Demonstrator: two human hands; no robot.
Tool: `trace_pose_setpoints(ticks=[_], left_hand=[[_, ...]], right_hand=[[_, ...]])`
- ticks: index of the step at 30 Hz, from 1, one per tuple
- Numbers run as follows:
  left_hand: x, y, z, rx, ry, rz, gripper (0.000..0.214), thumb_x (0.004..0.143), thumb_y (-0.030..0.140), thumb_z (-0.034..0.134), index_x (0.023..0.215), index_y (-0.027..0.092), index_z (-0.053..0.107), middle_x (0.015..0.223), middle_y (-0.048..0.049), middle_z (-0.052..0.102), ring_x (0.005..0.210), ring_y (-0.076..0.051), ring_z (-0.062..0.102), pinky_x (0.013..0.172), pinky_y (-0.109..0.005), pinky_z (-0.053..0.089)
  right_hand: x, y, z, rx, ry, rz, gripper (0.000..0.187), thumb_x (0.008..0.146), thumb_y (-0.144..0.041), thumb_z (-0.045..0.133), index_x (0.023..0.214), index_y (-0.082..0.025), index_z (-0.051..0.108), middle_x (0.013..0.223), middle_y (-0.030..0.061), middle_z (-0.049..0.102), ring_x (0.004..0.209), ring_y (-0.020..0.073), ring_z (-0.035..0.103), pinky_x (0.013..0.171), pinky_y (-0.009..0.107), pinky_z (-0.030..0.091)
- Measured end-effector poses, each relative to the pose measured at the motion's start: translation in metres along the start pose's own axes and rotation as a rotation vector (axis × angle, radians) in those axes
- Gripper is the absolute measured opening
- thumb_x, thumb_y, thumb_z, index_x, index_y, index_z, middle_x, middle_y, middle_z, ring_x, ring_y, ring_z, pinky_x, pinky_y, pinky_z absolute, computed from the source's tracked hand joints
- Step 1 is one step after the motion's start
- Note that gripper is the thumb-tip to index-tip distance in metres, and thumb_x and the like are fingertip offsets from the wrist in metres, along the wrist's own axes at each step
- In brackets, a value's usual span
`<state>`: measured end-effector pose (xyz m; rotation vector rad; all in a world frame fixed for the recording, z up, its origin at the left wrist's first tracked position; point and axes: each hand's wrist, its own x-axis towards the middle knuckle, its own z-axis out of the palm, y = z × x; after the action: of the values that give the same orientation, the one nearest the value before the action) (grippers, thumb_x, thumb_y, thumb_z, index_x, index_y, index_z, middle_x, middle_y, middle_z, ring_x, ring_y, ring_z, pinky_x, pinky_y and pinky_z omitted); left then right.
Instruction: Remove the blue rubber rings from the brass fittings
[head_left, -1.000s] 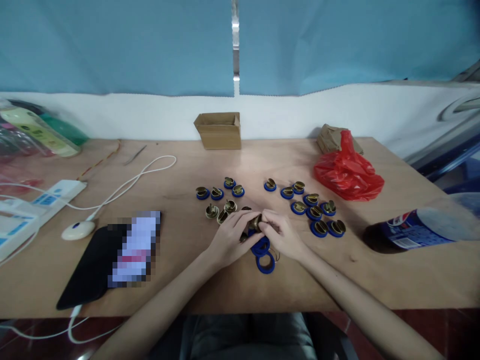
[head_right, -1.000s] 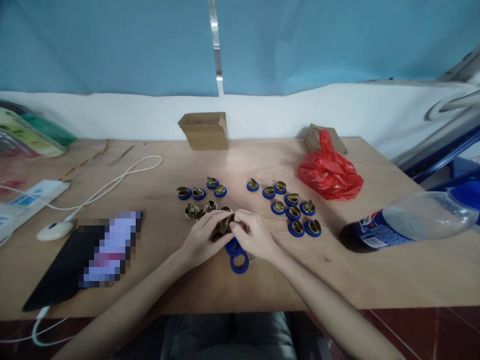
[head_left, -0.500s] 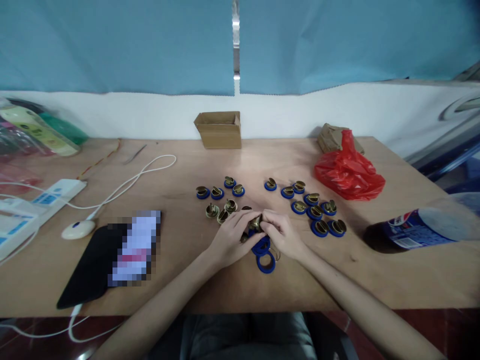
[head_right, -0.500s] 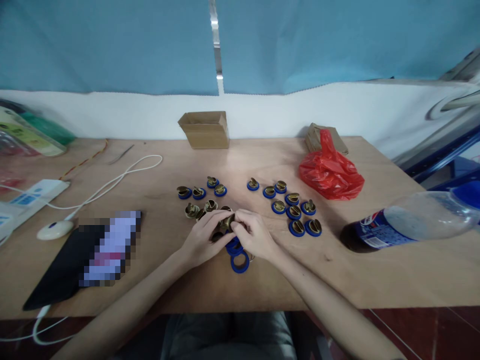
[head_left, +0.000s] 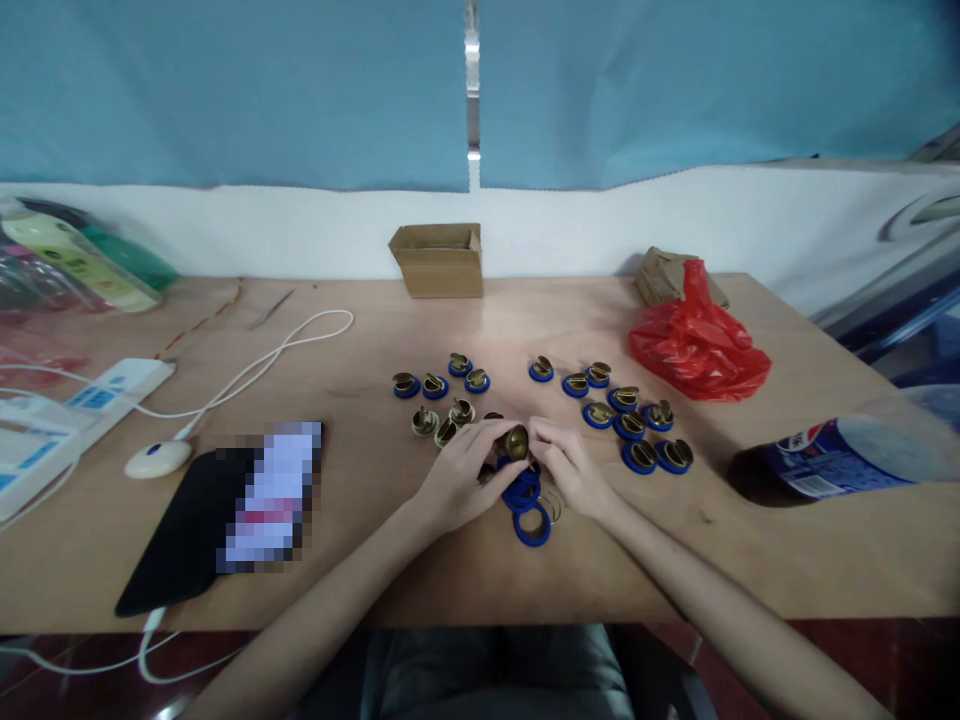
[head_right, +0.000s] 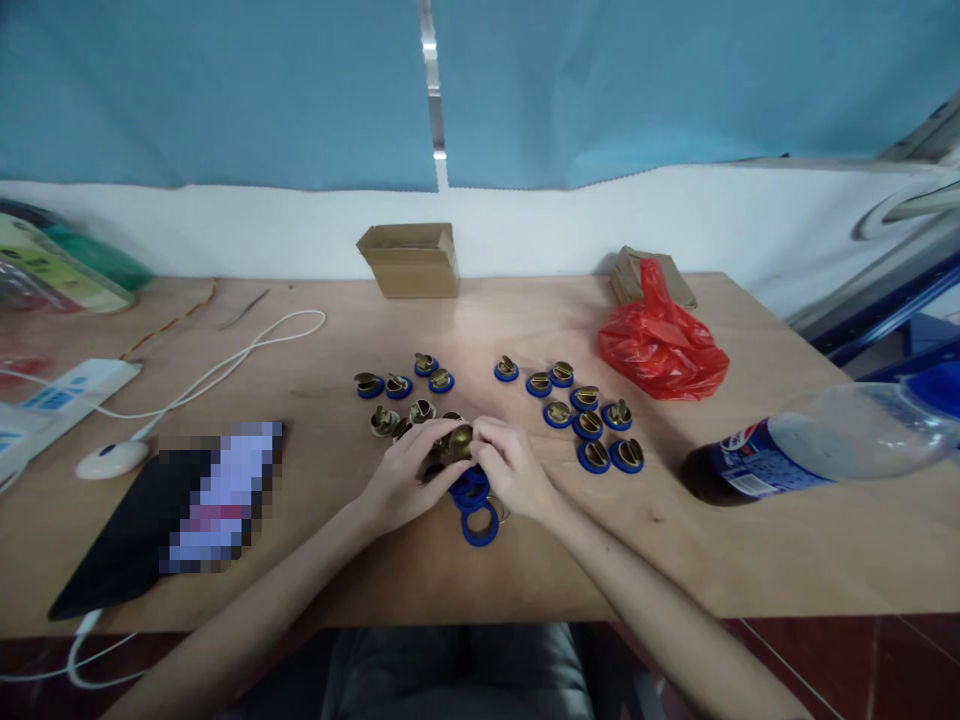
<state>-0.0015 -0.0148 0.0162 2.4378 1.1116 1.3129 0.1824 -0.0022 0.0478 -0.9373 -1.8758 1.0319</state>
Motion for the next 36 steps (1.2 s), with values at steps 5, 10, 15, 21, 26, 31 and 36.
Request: trace_pose_setpoints(ticks=[5,10,15,21,26,31,36], left_hand=[[0.0,-0.002,-0.002,0.01,-0.01,-0.005,0.036,0.091,0.03,0.066,0.123,0.02,0.055,0.108,-0.0092,0.073,0.1,-0.022,0.07,0.088,-0.035,0.058],[0.0,-0.001,-0.002,0.031,0.008,0.024,0.034,0.087,0.032,0.07,0.116,0.018,0.058,0.102,-0.0095,0.073,0.095,-0.023,0.071,0.084,-0.037,0.059],[0.003,0.005,-0.004,0.017,0.05,0.069,0.032,0.085,0.029,0.069,0.113,0.019,0.057,0.095,-0.0077,0.073,0.087,-0.021,0.071,0.081,-0.035,0.06],[0.0,0.008,-0.005,0.01,0.158,0.033,0.034,0.083,0.033,0.07,0.11,0.019,0.056,0.09,-0.0056,0.07,0.077,-0.018,0.071,0.069,-0.028,0.06],[-0.006,0.004,0.0,0.025,0.192,-0.024,0.038,0.085,0.041,0.071,0.113,0.019,0.056,0.092,-0.006,0.071,0.078,-0.017,0.072,0.069,-0.026,0.06],[-0.005,-0.002,-0.001,0.01,0.117,-0.065,0.037,0.088,0.035,0.071,0.118,0.02,0.057,0.098,-0.007,0.073,0.087,-0.019,0.073,0.079,-0.03,0.061],[-0.001,-0.01,-0.006,0.091,0.06,-0.132,0.041,0.096,0.023,0.058,0.137,0.021,0.051,0.117,-0.0106,0.07,0.106,-0.022,0.069,0.093,-0.035,0.057]], right_hand=[[0.0,0.002,-0.003,0.012,0.049,-0.002,0.027,0.093,-0.024,0.046,0.067,-0.021,0.042,0.068,-0.0017,0.046,0.066,0.0145,0.045,0.063,0.029,0.034],[-0.001,0.002,0.003,0.032,0.076,0.005,0.027,0.096,-0.031,0.051,0.071,-0.021,0.045,0.068,-0.0028,0.045,0.063,0.013,0.044,0.058,0.027,0.034],[-0.001,0.002,0.005,0.037,0.1,0.036,0.027,0.097,-0.035,0.052,0.074,-0.021,0.049,0.069,-0.0027,0.047,0.063,0.0129,0.045,0.058,0.027,0.036],[0.0,0.005,0.004,0.024,0.123,0.086,0.027,0.098,-0.036,0.052,0.075,-0.021,0.05,0.067,-0.0026,0.048,0.061,0.0128,0.045,0.056,0.027,0.035],[0.0,0.009,0.006,0.011,0.111,0.092,0.027,0.098,-0.036,0.052,0.075,-0.021,0.051,0.068,-0.0022,0.05,0.061,0.0129,0.046,0.056,0.026,0.036],[0.002,0.014,0.005,-0.021,0.137,0.094,0.029,0.098,-0.036,0.051,0.074,-0.021,0.049,0.067,-0.0024,0.048,0.06,0.013,0.046,0.055,0.026,0.035],[0.005,0.02,0.002,-0.07,0.239,0.147,0.038,0.1,-0.045,0.048,0.071,-0.022,0.045,0.061,-0.0039,0.043,0.057,0.0128,0.042,0.054,0.026,0.033]])
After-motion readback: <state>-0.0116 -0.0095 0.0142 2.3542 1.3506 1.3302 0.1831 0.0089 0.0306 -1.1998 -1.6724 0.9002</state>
